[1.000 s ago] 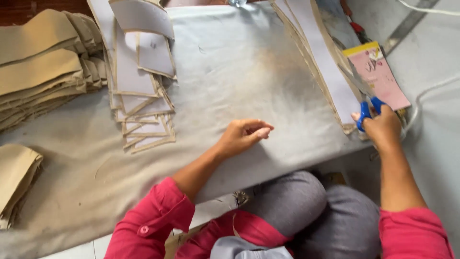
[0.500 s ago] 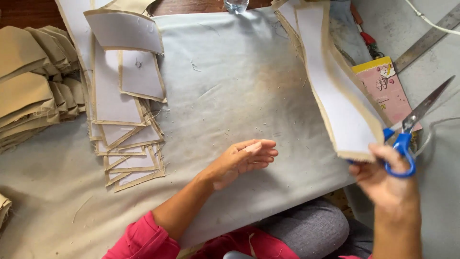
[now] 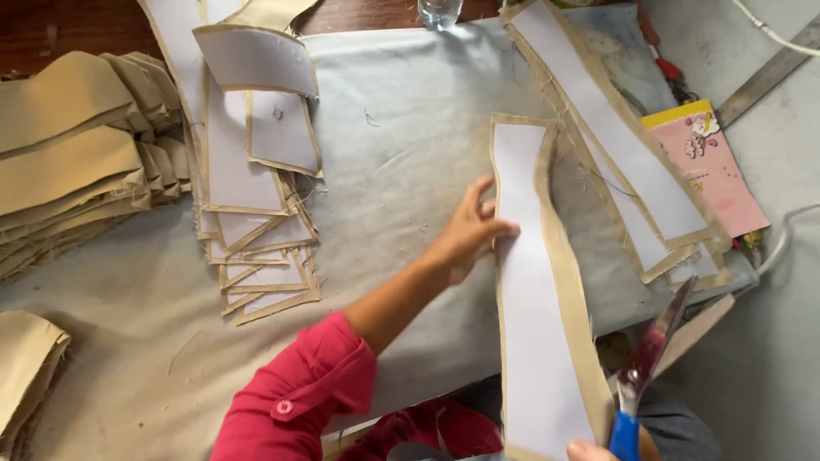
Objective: Trimming excess material from the edges of fabric pieces using scissors.
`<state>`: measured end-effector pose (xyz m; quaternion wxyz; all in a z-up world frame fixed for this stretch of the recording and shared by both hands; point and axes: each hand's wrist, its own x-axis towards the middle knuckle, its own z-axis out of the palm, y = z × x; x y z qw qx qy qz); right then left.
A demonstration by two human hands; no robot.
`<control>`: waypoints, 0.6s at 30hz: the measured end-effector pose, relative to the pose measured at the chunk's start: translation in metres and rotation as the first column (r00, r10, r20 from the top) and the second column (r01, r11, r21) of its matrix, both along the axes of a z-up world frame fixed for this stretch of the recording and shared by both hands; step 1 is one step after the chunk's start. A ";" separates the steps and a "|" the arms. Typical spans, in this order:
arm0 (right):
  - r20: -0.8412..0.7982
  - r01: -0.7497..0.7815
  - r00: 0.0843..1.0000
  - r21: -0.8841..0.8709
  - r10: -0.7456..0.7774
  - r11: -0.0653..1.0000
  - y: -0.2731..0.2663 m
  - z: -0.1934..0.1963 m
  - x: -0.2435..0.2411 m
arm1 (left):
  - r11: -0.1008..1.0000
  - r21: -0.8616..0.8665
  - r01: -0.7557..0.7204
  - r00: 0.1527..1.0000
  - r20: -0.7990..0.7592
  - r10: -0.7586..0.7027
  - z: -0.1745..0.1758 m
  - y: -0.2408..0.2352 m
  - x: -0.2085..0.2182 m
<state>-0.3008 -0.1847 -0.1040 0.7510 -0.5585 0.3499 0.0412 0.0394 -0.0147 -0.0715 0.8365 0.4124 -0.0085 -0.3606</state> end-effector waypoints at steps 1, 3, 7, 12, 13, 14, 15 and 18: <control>0.051 0.008 0.999 -0.031 -0.006 0.999 -0.001 -0.006 0.027 | 1.000 -0.004 0.000 1.000 0.002 0.000 0.015 0.000 0.018; 0.146 0.039 0.989 -0.083 -0.026 0.996 0.005 -0.015 0.076 | 0.966 -0.170 -0.193 0.946 0.228 0.229 0.041 -0.001 0.049; 0.263 0.102 0.963 -0.152 -0.060 0.983 0.048 0.041 0.179 | 0.887 -0.291 -0.358 0.876 0.225 0.427 0.072 0.024 0.061; 0.288 0.113 0.955 -0.139 -0.069 0.984 0.064 0.047 0.251 | 0.990 0.121 -0.068 0.991 -0.108 0.082 0.008 0.030 -0.019; 0.281 0.128 0.956 -0.135 -0.085 0.983 0.063 0.044 0.254 | 0.991 0.127 -0.052 0.991 -0.115 0.066 -0.001 0.028 -0.015; 0.256 0.136 0.962 -0.126 -0.100 0.983 0.060 0.041 0.251 | 0.992 0.127 0.001 0.999 -0.048 0.006 -0.011 0.024 -0.016; 0.231 0.145 0.966 -0.117 -0.115 0.983 0.058 0.038 0.247 | 0.990 0.129 0.053 0.998 0.019 -0.056 -0.022 0.020 -0.018; 0.201 0.171 0.972 -0.252 -0.122 0.953 0.069 0.070 0.245 | 0.994 0.097 0.058 0.996 -0.069 -0.051 0.015 0.026 -0.005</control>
